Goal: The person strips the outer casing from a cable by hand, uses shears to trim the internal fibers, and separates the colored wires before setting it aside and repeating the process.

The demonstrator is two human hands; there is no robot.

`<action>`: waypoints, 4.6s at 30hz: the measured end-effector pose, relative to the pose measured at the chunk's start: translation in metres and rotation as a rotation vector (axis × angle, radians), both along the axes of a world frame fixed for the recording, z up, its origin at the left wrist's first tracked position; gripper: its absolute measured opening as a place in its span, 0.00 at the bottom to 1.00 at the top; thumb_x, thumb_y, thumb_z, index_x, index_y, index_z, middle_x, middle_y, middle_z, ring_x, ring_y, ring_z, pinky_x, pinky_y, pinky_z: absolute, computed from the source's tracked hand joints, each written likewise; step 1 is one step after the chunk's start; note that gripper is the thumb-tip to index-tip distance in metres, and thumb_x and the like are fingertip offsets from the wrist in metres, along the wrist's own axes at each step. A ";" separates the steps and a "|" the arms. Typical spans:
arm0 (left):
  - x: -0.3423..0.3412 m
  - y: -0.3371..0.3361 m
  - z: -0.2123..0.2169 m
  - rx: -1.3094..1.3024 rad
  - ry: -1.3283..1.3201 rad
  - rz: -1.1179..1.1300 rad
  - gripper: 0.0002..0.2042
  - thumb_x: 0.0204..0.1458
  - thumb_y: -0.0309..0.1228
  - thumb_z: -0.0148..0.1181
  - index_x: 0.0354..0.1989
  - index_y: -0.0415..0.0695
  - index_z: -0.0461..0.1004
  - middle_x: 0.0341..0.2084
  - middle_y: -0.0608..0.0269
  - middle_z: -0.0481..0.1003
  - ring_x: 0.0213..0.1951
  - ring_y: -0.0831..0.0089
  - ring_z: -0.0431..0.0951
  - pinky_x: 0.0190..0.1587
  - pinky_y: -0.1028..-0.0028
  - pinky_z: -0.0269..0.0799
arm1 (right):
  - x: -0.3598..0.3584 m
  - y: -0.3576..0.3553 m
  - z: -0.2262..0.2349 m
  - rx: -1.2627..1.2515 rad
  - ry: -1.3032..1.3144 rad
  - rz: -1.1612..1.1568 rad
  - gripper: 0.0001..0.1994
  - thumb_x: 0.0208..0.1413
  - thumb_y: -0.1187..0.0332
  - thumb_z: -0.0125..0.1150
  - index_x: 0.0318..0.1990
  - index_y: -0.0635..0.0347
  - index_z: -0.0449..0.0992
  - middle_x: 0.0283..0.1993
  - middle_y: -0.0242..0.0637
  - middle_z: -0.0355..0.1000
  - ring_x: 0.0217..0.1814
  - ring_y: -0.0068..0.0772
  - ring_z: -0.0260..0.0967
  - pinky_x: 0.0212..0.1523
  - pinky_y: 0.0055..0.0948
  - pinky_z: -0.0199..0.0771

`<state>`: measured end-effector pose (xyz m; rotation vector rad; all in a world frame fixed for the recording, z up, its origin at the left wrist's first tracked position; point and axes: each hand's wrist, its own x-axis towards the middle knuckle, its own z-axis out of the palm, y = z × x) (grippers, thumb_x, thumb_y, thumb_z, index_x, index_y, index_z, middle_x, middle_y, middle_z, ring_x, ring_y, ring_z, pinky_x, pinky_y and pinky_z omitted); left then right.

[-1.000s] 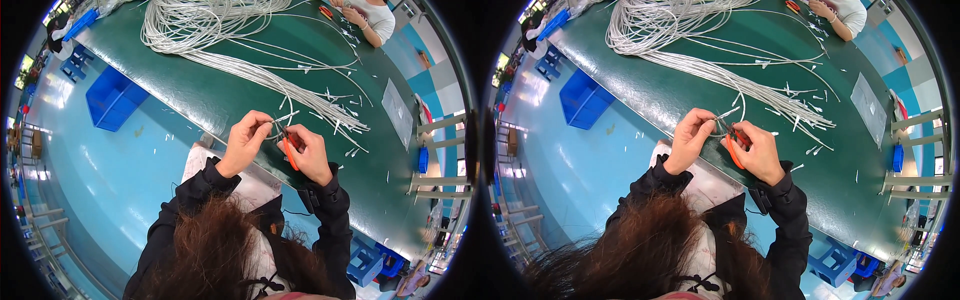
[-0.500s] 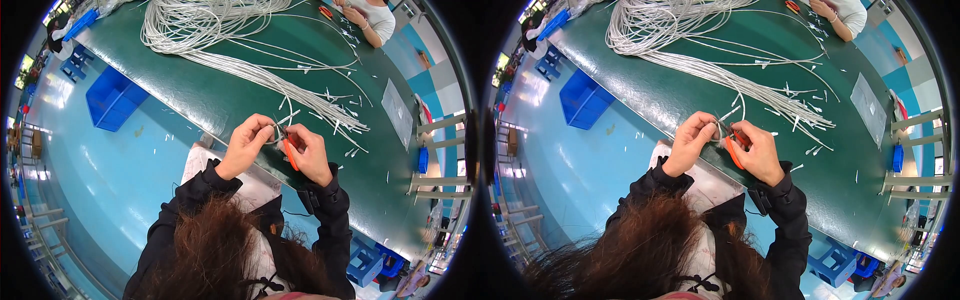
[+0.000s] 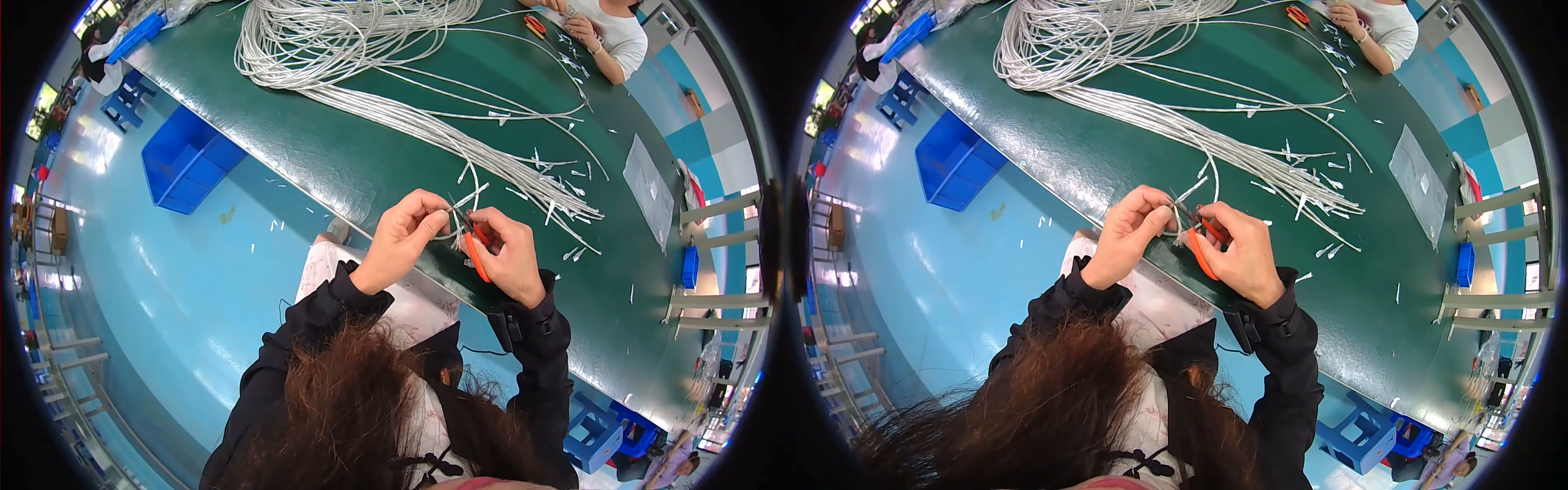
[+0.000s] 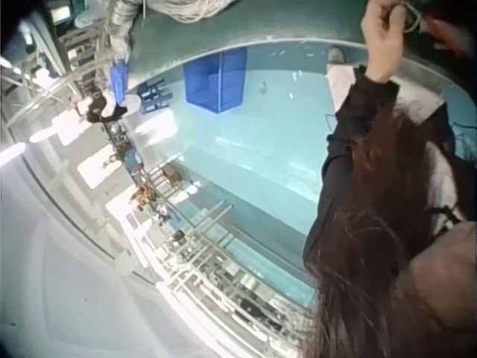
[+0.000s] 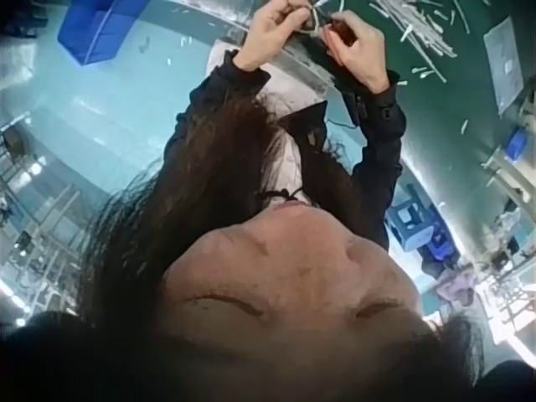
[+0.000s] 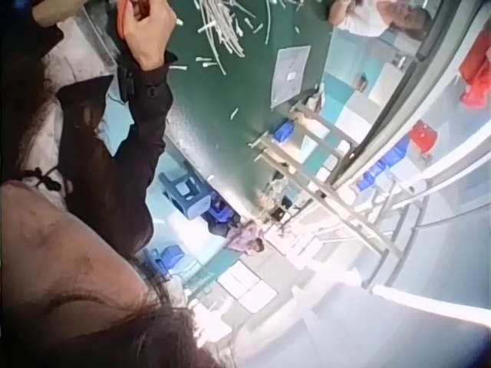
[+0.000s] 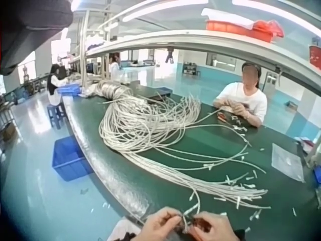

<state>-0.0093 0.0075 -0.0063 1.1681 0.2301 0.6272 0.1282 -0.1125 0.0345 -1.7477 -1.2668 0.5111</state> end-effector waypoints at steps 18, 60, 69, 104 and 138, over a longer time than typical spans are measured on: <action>-0.004 -0.005 0.007 -0.108 -0.047 -0.060 0.05 0.60 0.25 0.52 0.43 0.40 0.69 0.31 0.65 0.74 0.33 0.82 0.70 0.36 0.82 0.65 | 0.006 -0.005 0.017 0.048 0.015 -0.244 0.07 0.52 0.76 0.63 0.38 0.68 0.75 0.35 0.35 0.73 0.32 0.22 0.70 0.34 0.20 0.70; -0.005 0.000 0.005 -0.369 0.044 -0.458 0.05 0.61 0.26 0.51 0.42 0.40 0.70 0.33 0.65 0.74 0.35 0.81 0.72 0.40 0.80 0.67 | 0.012 -0.009 0.035 0.059 0.049 0.251 0.06 0.50 0.82 0.59 0.37 0.67 0.75 0.36 0.34 0.69 0.34 0.23 0.67 0.34 0.21 0.67; -0.004 0.005 0.004 -0.382 -0.064 -0.175 0.05 0.60 0.27 0.54 0.41 0.41 0.71 0.30 0.67 0.71 0.36 0.82 0.69 0.41 0.81 0.65 | 0.022 -0.005 0.015 0.090 -0.306 -0.385 0.14 0.53 0.80 0.55 0.48 0.66 0.71 0.37 0.36 0.72 0.31 0.24 0.68 0.31 0.20 0.66; -0.038 0.025 0.011 0.024 0.233 -0.108 0.03 0.53 0.19 0.59 0.35 0.33 0.75 0.35 0.65 0.76 0.36 0.83 0.73 0.41 0.82 0.71 | -0.021 0.006 -0.012 0.046 -0.084 0.137 0.05 0.51 0.74 0.63 0.33 0.65 0.76 0.26 0.37 0.70 0.22 0.28 0.64 0.24 0.25 0.62; -0.016 -0.005 -0.013 -0.454 0.156 0.224 0.03 0.51 0.19 0.54 0.34 0.37 0.71 0.29 0.63 0.73 0.30 0.78 0.72 0.38 0.76 0.70 | -0.054 0.006 -0.027 0.276 -1.103 0.006 0.12 0.43 0.77 0.57 0.38 0.72 0.73 0.31 0.40 0.66 0.25 0.31 0.67 0.26 0.25 0.69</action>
